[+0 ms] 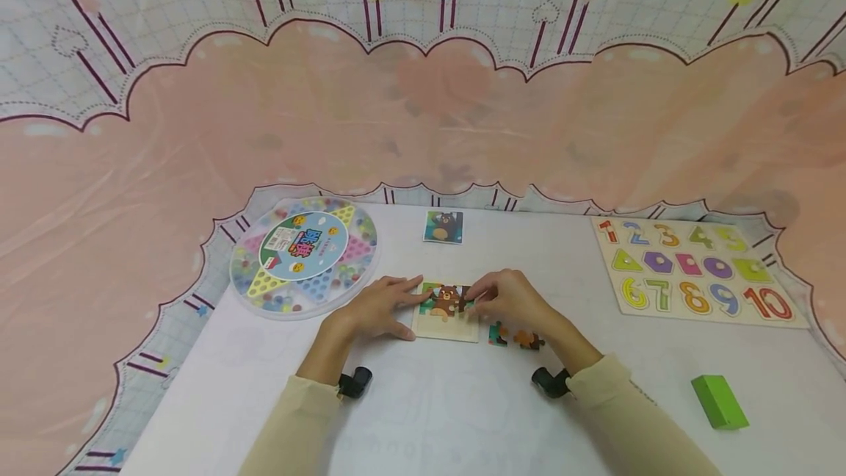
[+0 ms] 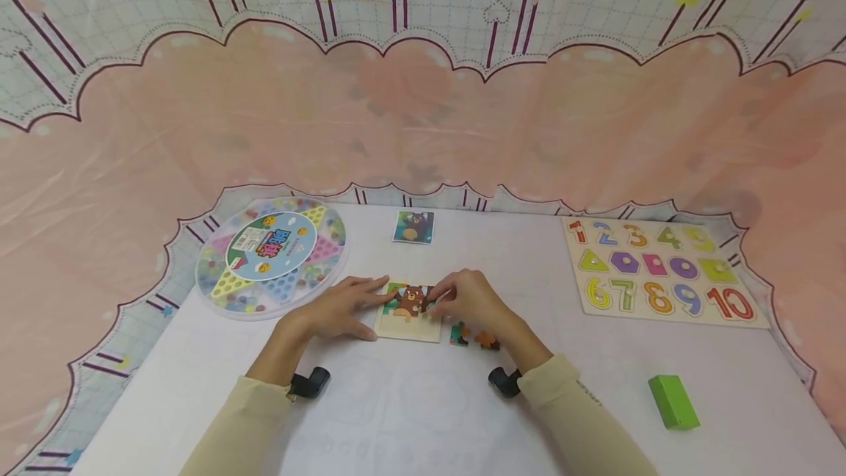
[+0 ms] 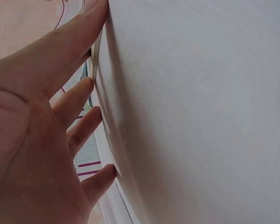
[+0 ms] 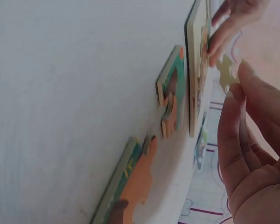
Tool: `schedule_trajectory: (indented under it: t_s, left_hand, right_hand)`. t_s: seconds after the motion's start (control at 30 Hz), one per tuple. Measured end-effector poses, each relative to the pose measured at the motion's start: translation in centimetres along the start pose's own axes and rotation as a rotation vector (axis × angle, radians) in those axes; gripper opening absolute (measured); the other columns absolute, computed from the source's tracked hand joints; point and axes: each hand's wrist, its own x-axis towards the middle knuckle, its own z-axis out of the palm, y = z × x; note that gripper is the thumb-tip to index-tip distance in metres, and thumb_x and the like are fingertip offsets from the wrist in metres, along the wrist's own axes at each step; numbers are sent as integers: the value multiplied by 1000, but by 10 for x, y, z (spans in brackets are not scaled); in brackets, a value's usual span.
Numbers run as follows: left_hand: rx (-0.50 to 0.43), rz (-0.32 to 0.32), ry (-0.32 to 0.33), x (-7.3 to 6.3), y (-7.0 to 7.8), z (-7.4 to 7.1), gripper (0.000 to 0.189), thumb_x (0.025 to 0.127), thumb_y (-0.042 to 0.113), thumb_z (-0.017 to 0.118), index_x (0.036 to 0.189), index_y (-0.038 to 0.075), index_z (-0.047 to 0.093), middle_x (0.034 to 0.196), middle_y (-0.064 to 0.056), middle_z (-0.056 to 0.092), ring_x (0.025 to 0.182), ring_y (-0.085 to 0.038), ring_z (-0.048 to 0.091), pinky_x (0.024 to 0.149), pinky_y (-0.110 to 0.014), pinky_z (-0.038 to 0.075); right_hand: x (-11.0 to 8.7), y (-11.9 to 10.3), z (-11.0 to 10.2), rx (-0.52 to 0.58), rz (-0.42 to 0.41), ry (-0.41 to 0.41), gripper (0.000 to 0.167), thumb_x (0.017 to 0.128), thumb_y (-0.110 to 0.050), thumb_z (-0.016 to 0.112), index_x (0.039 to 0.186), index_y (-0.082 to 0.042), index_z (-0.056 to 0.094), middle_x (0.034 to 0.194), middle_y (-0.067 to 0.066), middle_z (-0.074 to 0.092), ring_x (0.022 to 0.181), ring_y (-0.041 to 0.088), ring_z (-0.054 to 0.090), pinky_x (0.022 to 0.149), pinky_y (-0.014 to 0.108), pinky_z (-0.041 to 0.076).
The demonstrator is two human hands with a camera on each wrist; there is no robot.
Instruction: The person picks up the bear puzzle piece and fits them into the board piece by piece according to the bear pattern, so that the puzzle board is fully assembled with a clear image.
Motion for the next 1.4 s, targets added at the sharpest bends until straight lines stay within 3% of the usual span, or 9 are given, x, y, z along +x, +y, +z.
schedule_trajectory:
  t_s: [0.5,0.83,1.17,1.4]
  left_hand:
    - [4,-20,-3,3,1,2,74,84,31,83,150,32,50,171,6,27,157,-31,26,125,-61,27]
    - [2,-34,-3,3,0,2,73,84,31,83,150,32,51,171,6,27,157,-32,26,124,-62,28]
    - [-4,-40,0,2,2,1,72,84,31,83,149,32,52,170,6,29,157,-31,27,124,-62,29]
    - [-12,-41,0,2,1,1,73,84,30,83,149,32,52,170,6,28,157,-31,27,124,-62,28]
  right_hand:
    - [7,-1,11,-82,4,18,16,79,-18,87,92,-10,83,87,2,78,73,9,56,62,19,46]
    - [9,-7,14,-97,48,7,14,80,-15,86,91,-7,81,95,5,78,86,13,67,76,28,57]
    - [9,-11,18,-206,66,6,11,81,-11,85,90,-8,80,100,4,69,82,12,60,76,28,55]
    - [11,-4,14,-181,53,-29,11,81,-15,86,88,-11,79,113,5,64,85,14,56,76,28,50]
